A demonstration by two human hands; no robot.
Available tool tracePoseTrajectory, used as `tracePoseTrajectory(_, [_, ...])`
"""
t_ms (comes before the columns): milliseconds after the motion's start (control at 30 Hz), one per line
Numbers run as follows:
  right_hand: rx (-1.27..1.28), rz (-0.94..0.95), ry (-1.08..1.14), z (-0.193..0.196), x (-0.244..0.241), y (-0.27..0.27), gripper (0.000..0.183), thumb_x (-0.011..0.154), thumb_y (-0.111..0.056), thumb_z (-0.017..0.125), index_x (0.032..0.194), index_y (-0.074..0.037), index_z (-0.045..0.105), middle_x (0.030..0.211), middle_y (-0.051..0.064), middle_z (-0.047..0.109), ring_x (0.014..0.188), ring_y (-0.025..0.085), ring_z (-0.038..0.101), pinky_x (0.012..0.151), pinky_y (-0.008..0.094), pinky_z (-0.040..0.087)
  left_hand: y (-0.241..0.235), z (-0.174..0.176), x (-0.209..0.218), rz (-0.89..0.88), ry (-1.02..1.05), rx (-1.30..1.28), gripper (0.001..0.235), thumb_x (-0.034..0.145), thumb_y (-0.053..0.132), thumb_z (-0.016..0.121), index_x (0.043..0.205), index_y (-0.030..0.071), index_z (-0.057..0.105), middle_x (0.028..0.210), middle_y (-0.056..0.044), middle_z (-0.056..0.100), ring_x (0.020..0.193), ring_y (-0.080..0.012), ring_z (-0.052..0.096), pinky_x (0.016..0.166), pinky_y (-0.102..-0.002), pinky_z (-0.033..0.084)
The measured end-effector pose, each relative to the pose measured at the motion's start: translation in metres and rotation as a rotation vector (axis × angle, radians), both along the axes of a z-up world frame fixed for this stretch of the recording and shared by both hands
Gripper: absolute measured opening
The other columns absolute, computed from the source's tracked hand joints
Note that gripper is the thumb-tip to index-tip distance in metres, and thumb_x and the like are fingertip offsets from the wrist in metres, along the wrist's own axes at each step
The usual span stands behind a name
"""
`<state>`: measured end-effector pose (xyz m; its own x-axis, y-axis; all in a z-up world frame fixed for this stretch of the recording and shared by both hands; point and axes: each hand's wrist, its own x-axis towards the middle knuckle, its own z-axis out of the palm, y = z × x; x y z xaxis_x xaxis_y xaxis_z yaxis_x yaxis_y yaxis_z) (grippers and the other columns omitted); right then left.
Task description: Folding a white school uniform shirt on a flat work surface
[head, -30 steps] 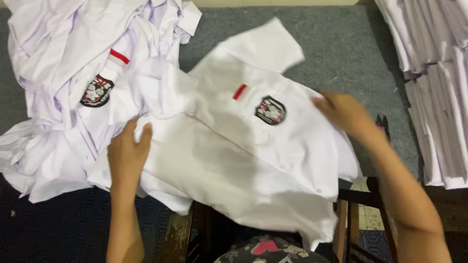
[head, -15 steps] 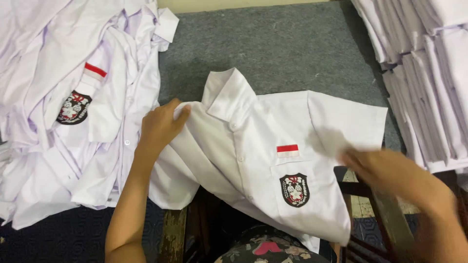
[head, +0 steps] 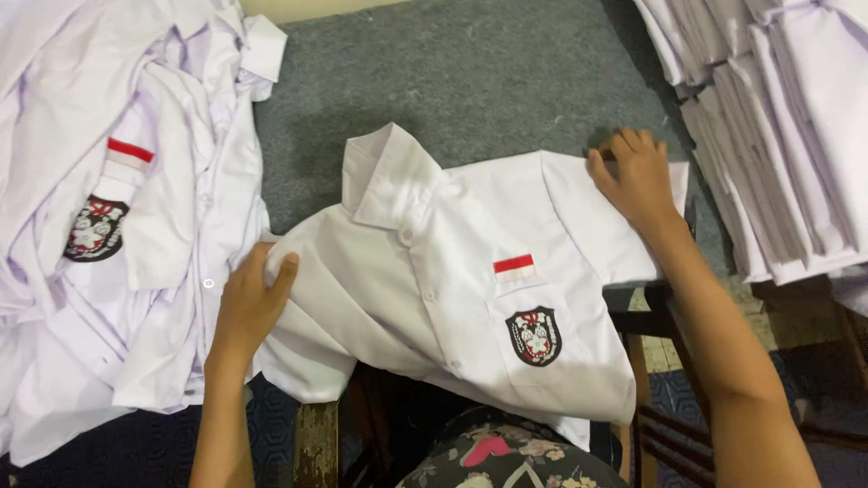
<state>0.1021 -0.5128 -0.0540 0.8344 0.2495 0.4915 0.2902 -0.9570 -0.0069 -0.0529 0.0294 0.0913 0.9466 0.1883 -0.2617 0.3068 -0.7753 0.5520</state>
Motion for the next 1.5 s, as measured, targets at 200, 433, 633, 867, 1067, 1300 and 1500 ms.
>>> tracePoseTrajectory(200, [0.153,0.099,0.084,-0.007,0.037,-0.029,0.036,0.113,-0.042,0.065,0.097,-0.010,0.068,0.080,0.013,0.068,0.081,0.037,0.072,0.073,0.046,0.053,0.012,-0.030,0.021,0.048,-0.238,-0.110,0.033,0.105,0.041,0.061,0.114,0.009,0.064,0.097,-0.025,0.067,0.103,-0.0466,0.065,0.092,-0.056,0.049])
tracePoseTrajectory(433, [-0.004,0.219,-0.174,-0.017,0.087,-0.056,0.050,0.118,-0.037,0.066,0.076,-0.012,0.056,0.060,0.011,0.056,0.059,0.032,0.066,0.055,0.036,0.048,0.008,-0.032,0.050,-0.039,-0.436,-0.005,0.030,0.109,0.034,0.067,0.108,0.004,0.065,0.090,-0.028,0.068,0.091,-0.0508,0.067,0.079,-0.057,0.051])
tracePoseTrajectory(633, [-0.097,0.227,-0.168,0.018,0.099,-0.051,0.042,0.122,-0.023,0.062,0.084,-0.008,0.052,0.069,0.012,0.056,0.056,0.032,0.057,0.053,0.045,0.037,0.020,-0.009,0.074,-0.235,-0.632,0.172,0.033,0.112,0.035,0.061,0.108,0.003,0.064,0.093,-0.015,0.072,0.083,-0.0358,0.068,0.075,-0.045,0.046])
tracePoseTrajectory(867, [0.421,0.109,0.351,0.156,-0.044,-0.037,0.042,0.126,-0.016,0.053,0.085,-0.004,0.049,0.069,0.005,0.042,0.064,0.019,0.039,0.060,0.035,0.029,0.027,0.058,0.036,-0.238,-0.499,-0.059,0.020,0.111,0.021,0.060,0.108,0.002,0.064,0.101,-0.005,0.068,0.097,-0.0145,0.061,0.087,-0.030,0.044])
tracePoseTrajectory(1067, [0.456,-0.066,0.610,0.165,-0.075,-0.126,0.035,0.108,-0.025,0.065,0.086,0.000,0.076,0.060,0.015,0.061,0.059,0.019,0.049,0.051,0.035,0.034,0.062,0.103,-0.027,-0.071,-0.353,-0.075,0.018,0.107,0.025,0.064,0.113,0.008,0.064,0.093,0.000,0.058,0.086,-0.0128,0.051,0.079,-0.026,0.038])
tracePoseTrajectory(1300, [0.215,-0.032,0.735,0.175,-0.027,-0.033,0.038,0.100,-0.033,0.072,0.082,0.001,0.078,0.066,0.012,0.071,0.056,0.020,0.054,0.055,0.031,0.036,0.065,0.070,0.093,-0.266,-0.194,-0.117,0.034,0.101,0.035,0.061,0.117,0.006,0.065,0.119,-0.004,0.067,0.116,-0.0165,0.061,0.105,-0.029,0.042])
tracePoseTrajectory(1500, [0.131,-0.298,0.701,0.146,-0.004,-0.031,0.035,0.106,-0.039,0.069,0.112,-0.007,0.081,0.100,0.019,0.079,0.090,0.036,0.070,0.069,0.044,0.051,0.036,-0.012,0.146,-0.375,-0.226,-0.036,0.041,0.098,0.050,0.060,0.119,0.015,0.064,0.128,-0.004,0.072,0.124,-0.0235,0.066,0.092,-0.036,0.047])
